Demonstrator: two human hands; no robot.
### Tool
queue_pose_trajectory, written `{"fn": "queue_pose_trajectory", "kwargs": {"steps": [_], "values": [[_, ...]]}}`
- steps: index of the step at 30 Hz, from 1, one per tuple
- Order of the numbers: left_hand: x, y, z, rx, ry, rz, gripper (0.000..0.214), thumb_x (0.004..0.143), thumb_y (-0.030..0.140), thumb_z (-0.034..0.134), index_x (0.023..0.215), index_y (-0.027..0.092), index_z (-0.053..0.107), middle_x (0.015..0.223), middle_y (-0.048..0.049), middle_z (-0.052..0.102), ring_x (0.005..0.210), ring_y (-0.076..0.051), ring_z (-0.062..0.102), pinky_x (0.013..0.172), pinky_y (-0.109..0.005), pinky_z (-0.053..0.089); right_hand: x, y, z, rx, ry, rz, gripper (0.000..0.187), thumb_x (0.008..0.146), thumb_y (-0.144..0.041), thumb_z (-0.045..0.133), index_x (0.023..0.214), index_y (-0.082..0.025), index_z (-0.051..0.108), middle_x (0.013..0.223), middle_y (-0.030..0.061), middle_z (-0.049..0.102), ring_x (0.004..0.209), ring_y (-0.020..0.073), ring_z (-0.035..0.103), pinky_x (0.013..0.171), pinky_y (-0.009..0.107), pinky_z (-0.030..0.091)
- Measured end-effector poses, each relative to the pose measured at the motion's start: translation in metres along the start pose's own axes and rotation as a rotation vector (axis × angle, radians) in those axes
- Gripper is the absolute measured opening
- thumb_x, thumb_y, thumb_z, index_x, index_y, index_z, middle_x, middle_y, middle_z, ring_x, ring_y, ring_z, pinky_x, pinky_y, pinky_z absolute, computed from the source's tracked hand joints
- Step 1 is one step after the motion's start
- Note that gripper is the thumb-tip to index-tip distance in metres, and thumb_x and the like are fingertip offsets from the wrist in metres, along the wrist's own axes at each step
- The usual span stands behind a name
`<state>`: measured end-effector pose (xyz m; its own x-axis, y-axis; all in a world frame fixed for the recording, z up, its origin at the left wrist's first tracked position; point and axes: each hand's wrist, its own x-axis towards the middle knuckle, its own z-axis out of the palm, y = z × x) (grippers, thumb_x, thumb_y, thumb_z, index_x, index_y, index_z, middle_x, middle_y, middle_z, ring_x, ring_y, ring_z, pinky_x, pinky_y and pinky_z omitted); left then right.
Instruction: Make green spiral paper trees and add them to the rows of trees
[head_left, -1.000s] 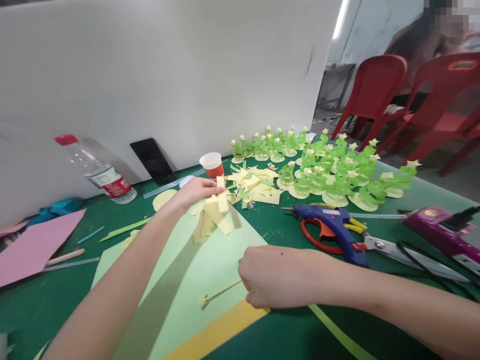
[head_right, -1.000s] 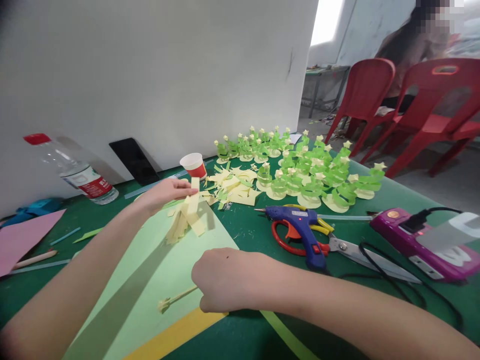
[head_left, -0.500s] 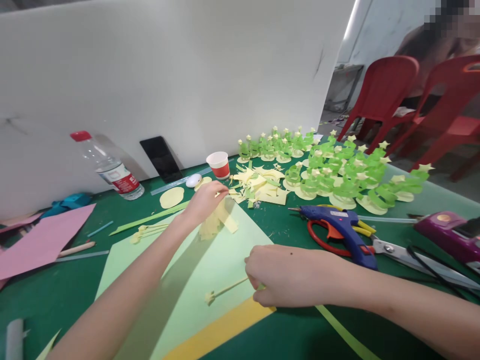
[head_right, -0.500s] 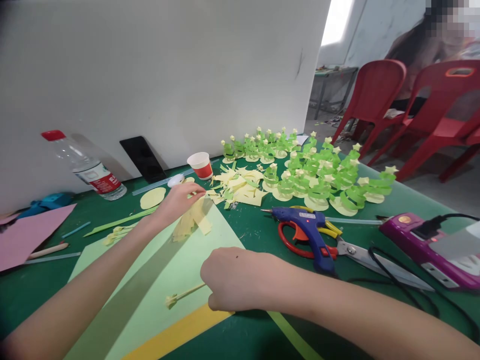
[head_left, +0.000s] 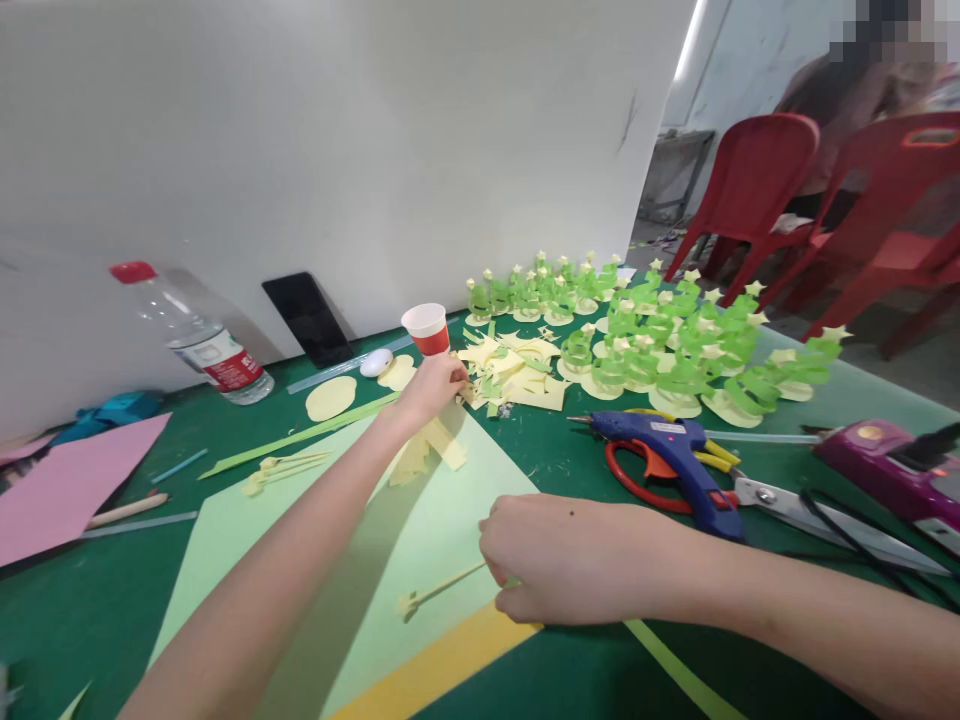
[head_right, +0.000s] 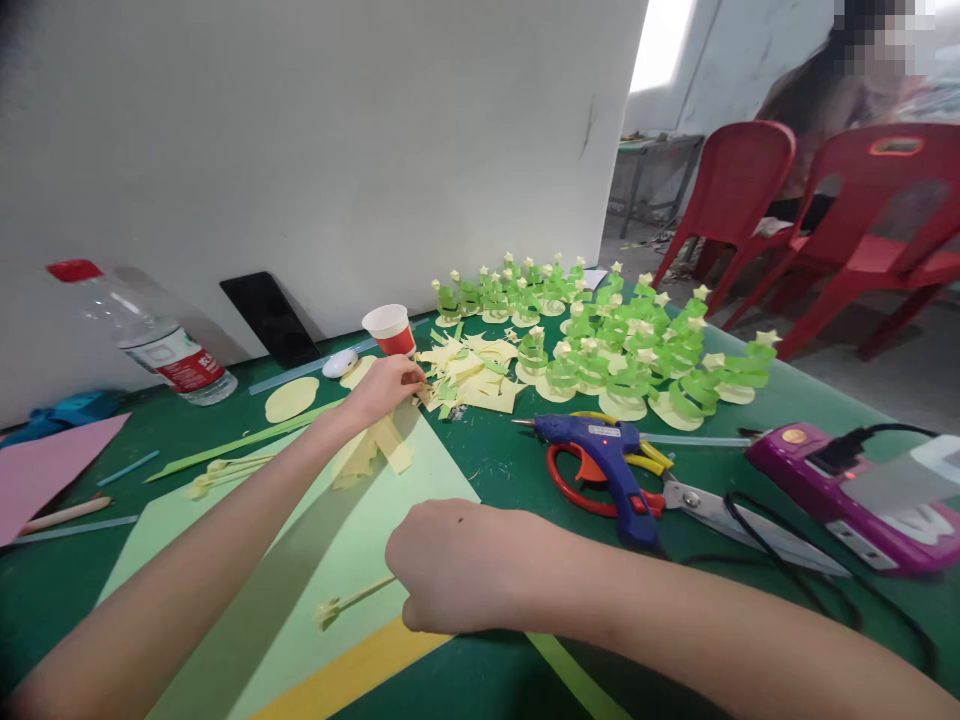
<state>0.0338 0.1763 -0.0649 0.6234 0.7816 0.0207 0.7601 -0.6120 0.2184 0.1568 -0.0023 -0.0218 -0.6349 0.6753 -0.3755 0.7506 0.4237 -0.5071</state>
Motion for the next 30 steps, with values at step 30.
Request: {"fn": "queue_pose_trajectory", "kwargs": {"steps": [30], "values": [[0.010,0.007,0.017,0.028,0.081,0.064,0.026,0.086,0.028,0.050,0.109,0.015,0.053,0.109,-0.0078,0.056,0.091,-0.019,0.057,0.076,-0.038,0.049,0.000,-0.001,-0.003,-0.032,0.002,0.003,0.019,0.066,-0.020,0.045,0.051,-0.017,0.034,0.056,-0.0002,0.041,0.041,0.0056,0.031,0.034,0.019,0.020]]}}
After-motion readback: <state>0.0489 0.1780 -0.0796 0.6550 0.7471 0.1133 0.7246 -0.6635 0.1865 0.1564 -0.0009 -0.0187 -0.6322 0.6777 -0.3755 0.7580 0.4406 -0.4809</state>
